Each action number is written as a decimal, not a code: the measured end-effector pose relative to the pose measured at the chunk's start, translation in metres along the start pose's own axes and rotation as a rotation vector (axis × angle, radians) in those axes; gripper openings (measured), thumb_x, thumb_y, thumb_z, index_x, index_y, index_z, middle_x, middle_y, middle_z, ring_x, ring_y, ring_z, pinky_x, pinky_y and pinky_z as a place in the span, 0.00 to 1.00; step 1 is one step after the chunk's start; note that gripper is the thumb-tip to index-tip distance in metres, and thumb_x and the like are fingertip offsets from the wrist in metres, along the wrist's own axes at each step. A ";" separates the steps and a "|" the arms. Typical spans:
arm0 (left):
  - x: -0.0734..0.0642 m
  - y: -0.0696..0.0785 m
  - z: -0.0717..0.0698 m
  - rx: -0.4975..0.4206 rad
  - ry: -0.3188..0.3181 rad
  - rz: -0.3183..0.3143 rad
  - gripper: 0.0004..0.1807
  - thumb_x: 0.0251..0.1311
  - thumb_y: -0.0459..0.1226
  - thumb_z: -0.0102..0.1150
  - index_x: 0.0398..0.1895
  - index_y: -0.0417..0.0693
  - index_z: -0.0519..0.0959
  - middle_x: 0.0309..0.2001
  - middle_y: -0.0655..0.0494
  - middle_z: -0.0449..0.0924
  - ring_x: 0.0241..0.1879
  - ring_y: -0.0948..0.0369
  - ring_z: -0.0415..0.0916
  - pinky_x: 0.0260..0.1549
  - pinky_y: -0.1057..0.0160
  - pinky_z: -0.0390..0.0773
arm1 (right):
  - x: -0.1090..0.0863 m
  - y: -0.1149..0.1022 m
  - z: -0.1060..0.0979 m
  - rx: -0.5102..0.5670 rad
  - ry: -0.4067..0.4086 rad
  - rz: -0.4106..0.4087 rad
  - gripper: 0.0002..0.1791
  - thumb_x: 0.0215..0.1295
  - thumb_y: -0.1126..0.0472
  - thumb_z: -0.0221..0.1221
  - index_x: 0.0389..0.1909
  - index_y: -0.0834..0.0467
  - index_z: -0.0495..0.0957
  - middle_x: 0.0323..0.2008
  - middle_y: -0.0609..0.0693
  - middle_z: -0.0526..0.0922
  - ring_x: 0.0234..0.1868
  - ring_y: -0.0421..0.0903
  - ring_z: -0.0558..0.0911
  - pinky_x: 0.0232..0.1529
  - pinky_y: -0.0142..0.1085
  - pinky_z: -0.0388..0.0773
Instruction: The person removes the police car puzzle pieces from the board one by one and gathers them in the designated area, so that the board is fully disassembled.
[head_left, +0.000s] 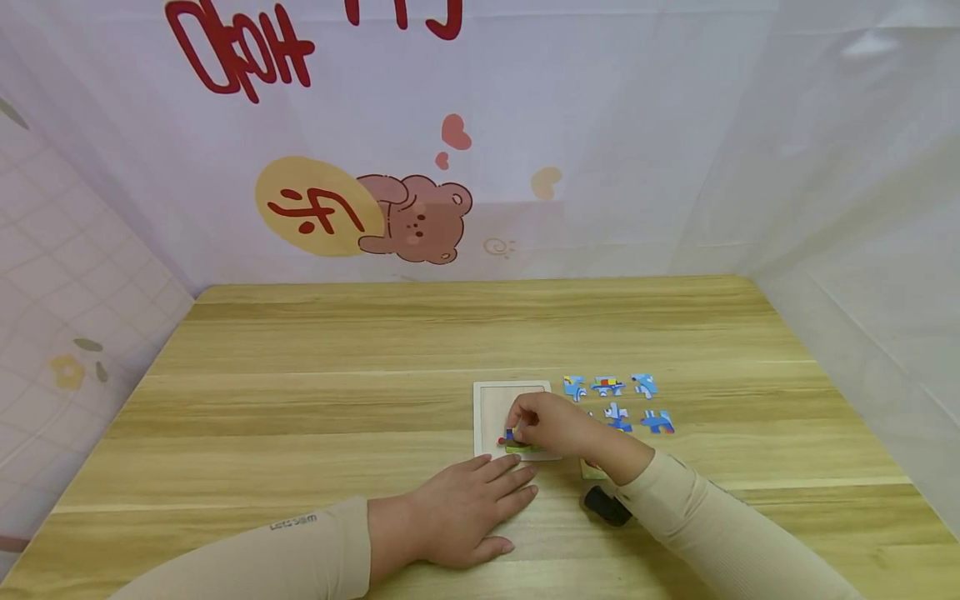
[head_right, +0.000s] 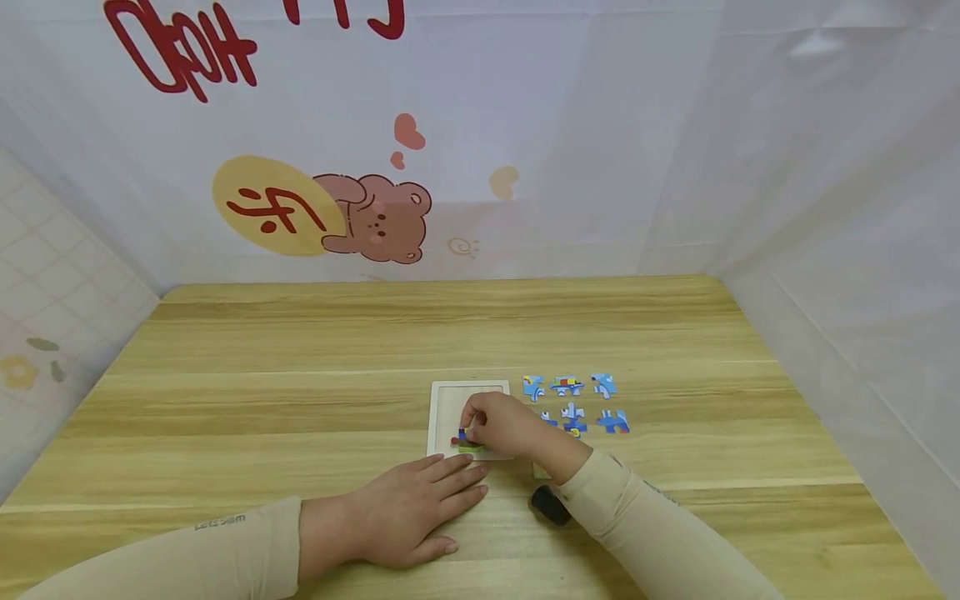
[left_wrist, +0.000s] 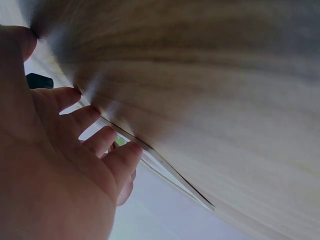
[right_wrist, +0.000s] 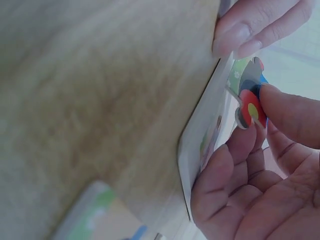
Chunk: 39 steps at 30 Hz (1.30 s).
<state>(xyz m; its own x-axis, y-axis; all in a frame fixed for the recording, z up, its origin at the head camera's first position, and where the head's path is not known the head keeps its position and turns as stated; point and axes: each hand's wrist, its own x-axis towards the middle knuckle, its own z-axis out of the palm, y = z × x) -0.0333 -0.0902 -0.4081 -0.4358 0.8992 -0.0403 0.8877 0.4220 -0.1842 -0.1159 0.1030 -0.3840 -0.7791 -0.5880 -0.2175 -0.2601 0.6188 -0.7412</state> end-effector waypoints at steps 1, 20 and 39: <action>0.000 0.000 0.000 0.000 0.000 0.000 0.33 0.69 0.58 0.40 0.71 0.53 0.65 0.71 0.55 0.62 0.69 0.57 0.59 0.62 0.58 0.66 | 0.000 0.001 0.000 0.010 -0.001 -0.006 0.05 0.62 0.71 0.59 0.31 0.58 0.77 0.23 0.45 0.74 0.26 0.39 0.71 0.30 0.33 0.69; 0.000 0.000 -0.001 -0.041 -0.034 -0.011 0.33 0.70 0.58 0.38 0.72 0.53 0.63 0.73 0.55 0.59 0.71 0.56 0.56 0.62 0.57 0.65 | -0.031 0.021 -0.044 0.163 0.017 -0.030 0.02 0.66 0.66 0.58 0.36 0.62 0.77 0.28 0.48 0.75 0.31 0.45 0.74 0.34 0.33 0.74; 0.001 -0.001 0.001 -0.041 -0.039 -0.005 0.33 0.70 0.58 0.36 0.72 0.54 0.62 0.73 0.56 0.58 0.71 0.56 0.56 0.63 0.58 0.65 | -0.066 0.068 -0.072 0.180 -0.041 0.007 0.03 0.65 0.72 0.55 0.37 0.67 0.76 0.29 0.49 0.76 0.30 0.39 0.73 0.33 0.29 0.71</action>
<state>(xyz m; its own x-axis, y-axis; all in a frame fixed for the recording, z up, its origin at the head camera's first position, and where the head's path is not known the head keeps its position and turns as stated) -0.0345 -0.0898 -0.4094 -0.4451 0.8921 -0.0781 0.8905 0.4316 -0.1441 -0.1232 0.2217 -0.3746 -0.7557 -0.6069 -0.2460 -0.1458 0.5221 -0.8403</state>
